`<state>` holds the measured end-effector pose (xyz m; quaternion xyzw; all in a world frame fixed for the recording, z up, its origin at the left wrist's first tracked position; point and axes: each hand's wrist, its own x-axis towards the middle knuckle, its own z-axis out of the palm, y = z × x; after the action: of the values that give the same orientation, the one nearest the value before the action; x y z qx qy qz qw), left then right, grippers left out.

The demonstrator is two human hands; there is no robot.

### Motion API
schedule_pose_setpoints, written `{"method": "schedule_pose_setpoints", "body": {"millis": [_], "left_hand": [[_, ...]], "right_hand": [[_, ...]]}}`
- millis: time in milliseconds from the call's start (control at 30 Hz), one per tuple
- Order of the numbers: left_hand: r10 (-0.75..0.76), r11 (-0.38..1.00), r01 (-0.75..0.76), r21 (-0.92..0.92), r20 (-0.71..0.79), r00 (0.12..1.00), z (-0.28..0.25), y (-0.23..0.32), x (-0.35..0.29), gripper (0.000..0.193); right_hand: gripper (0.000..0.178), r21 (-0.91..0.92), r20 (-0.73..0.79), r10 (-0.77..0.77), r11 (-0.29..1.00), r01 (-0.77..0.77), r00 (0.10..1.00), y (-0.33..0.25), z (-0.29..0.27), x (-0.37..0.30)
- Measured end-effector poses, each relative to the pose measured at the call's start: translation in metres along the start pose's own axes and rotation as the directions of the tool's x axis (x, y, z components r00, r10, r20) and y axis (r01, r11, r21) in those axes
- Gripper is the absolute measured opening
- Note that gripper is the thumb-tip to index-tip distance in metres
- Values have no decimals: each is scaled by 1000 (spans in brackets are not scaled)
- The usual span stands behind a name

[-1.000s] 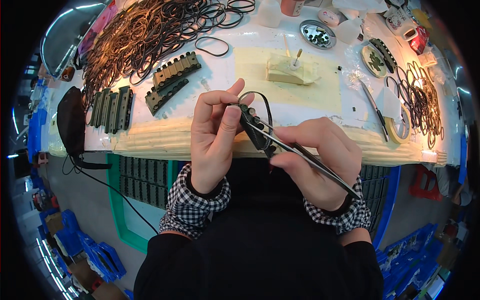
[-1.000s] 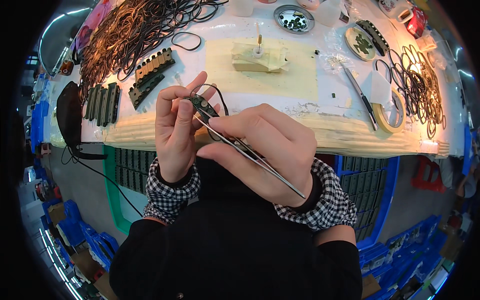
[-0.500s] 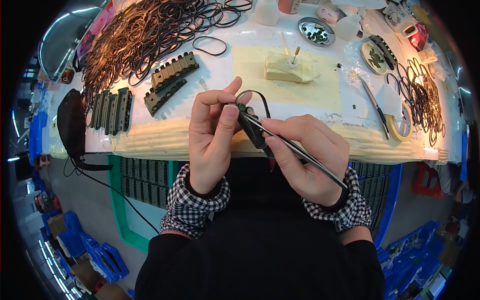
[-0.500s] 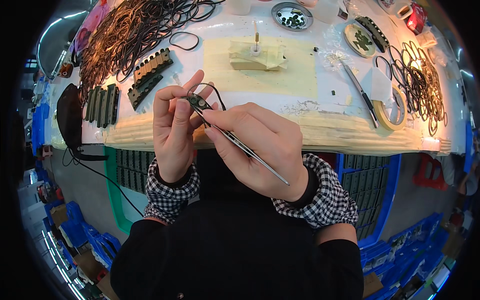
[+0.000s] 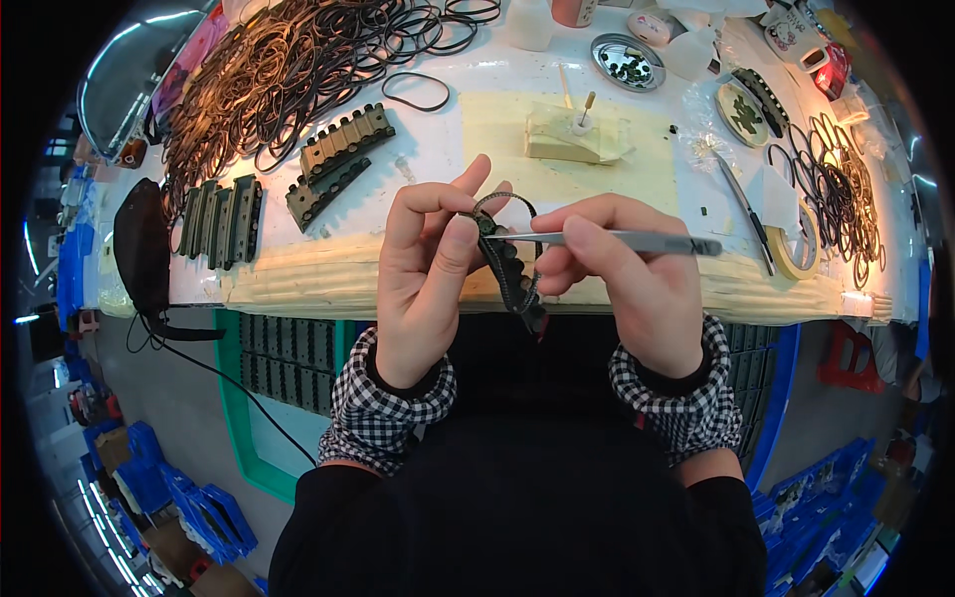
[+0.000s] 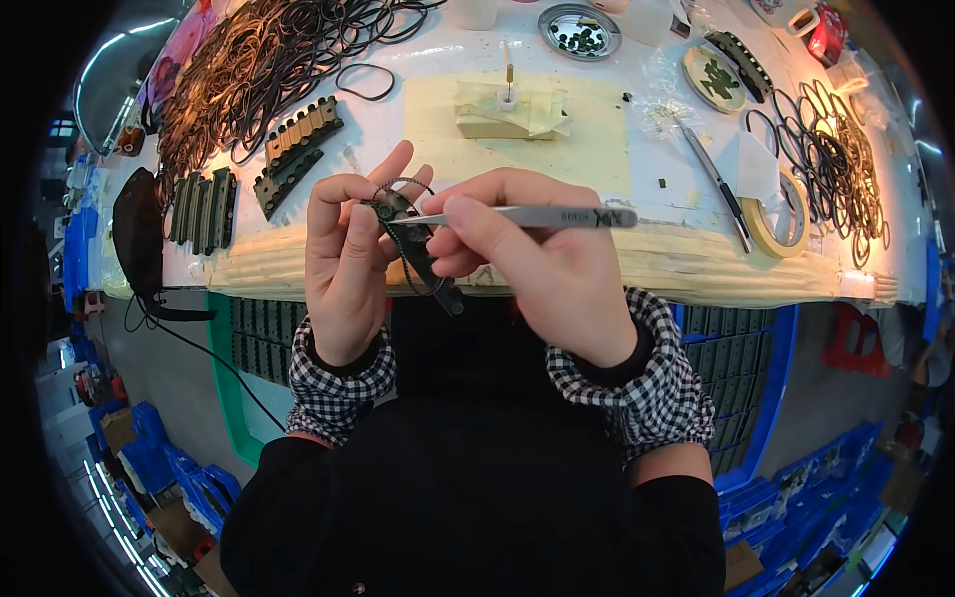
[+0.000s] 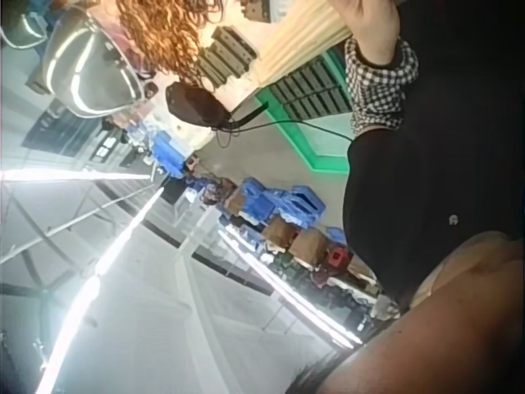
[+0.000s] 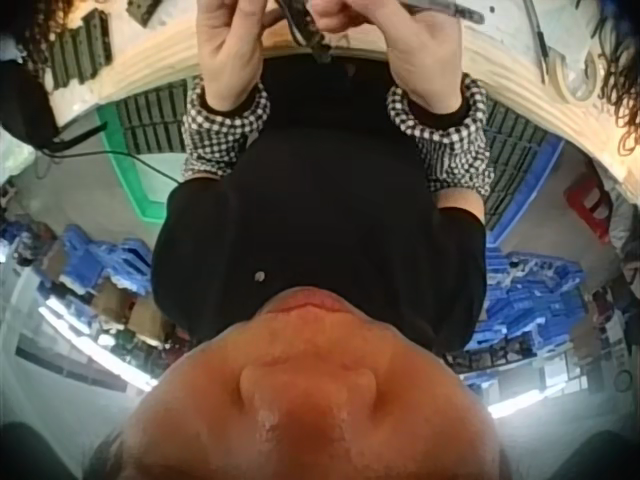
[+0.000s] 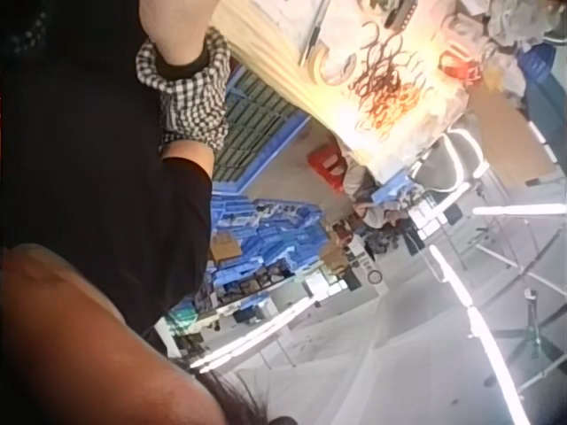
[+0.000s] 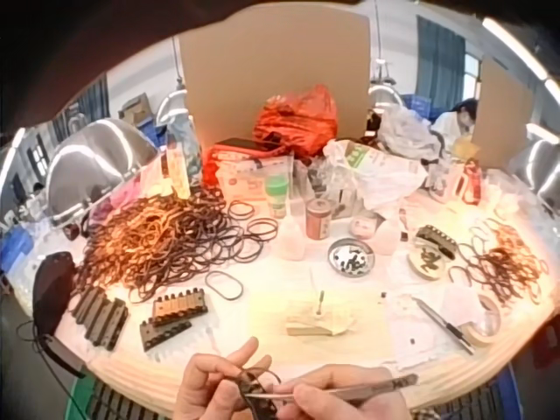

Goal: Assembling small electronic components into a green plastic housing using tweezers.

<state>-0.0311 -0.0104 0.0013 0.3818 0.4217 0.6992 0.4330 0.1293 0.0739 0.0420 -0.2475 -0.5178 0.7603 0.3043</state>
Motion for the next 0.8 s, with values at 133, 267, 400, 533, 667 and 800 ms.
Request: {"method": "schedule_pose_setpoints", "body": {"millis": [133,267,400,533,667,800], "left_hand": [[-90,996,90,-17,-40,995,1,0,2,19],[-108,993,111,46,-58,992,3,1,3,19],[-145,987,145,-66,5,989,-3,-2,2,20],[-137,990,138,-26,35,990,-8,5,5,20],[-232,970,242,3,304,924,-9,19,12,21],[-291,949,313,21,432,853,-13,15,19,23]], "right_hand": [[21,58,-62,-24,998,28,998,16,1,2],[12,-620,57,-584,615,487,810,26,21,-8],[8,-481,-17,-446,789,384,895,23,20,-10],[28,-375,32,-529,780,500,848,14,-10,-10],[20,-627,237,-616,494,603,751,-6,-15,3],[23,-654,358,-532,443,613,767,-2,-7,14]]}}
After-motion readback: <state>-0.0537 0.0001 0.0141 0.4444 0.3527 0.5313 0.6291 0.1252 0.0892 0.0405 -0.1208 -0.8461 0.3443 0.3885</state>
